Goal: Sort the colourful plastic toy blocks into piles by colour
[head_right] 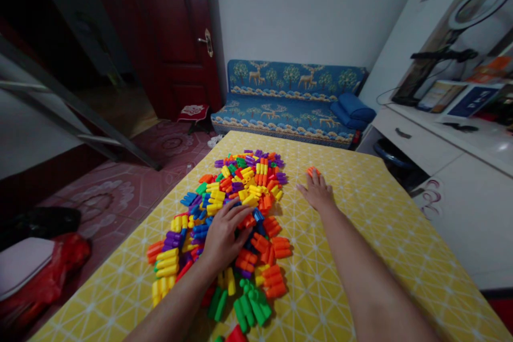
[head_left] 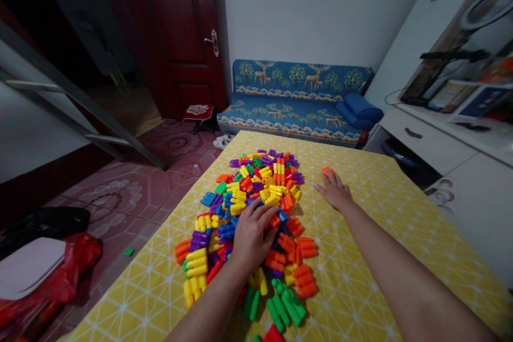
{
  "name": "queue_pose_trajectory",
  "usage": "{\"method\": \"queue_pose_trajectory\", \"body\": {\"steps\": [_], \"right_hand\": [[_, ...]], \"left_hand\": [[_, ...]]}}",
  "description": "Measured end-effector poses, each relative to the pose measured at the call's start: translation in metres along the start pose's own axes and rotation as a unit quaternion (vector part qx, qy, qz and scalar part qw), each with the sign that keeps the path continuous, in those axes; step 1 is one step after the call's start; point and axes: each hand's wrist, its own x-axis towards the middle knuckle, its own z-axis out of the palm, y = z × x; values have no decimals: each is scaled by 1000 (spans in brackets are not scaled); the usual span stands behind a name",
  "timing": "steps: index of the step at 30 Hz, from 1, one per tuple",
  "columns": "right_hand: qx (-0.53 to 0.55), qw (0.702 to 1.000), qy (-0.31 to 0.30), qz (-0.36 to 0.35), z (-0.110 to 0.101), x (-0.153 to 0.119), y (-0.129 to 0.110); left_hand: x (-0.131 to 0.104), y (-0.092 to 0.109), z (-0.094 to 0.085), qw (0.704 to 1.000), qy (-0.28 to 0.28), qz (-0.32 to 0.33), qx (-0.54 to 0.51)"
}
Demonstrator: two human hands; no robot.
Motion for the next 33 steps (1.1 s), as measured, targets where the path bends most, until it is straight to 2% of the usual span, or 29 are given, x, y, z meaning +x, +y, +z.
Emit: {"method": "queue_pose_trajectory", "body": {"steps": [3, 6, 12, 15, 17, 19, 21, 23, 27, 31, 33], "right_hand": [[7, 999, 24, 29, 5, 6, 2], [9, 998, 50, 35, 10, -1, -3], [13, 998, 50, -19, 13, -42, -19], [75, 992, 83, -58, 13, -67, -29], [165, 972, 134, -97, 11, -84, -39], [283, 931, 189, -131, 9, -101, -53], [382, 889, 211, -141, 5, -117, -70], [436, 869, 195, -126, 3, -128, -87], [489, 855, 145, -94, 4, -132, -107], [564, 813, 119, -84, 10, -124, -105], [594, 791, 130, -62, 10, -121, -98]], "left_hand": [[0, 1, 0, 1000, -3, -2, 1], [0, 1, 0, 1000, -3, -2, 0], [0, 0, 0, 1000, 2, 5, -2], [0, -1, 2, 1000, 5, 6, 0], [0, -2, 2, 1000, 7, 6, 0], [0, -2, 3, 1000, 9, 8, 0], [0, -2, 3, 1000, 8, 9, 0], [0, -2, 2, 1000, 6, 10, 1], [0, -1, 1, 1000, 3, 9, 2], [0, -1, 1, 1000, -2, 8, 5], [0, -1, 0, 1000, -3, 9, 4]]}}
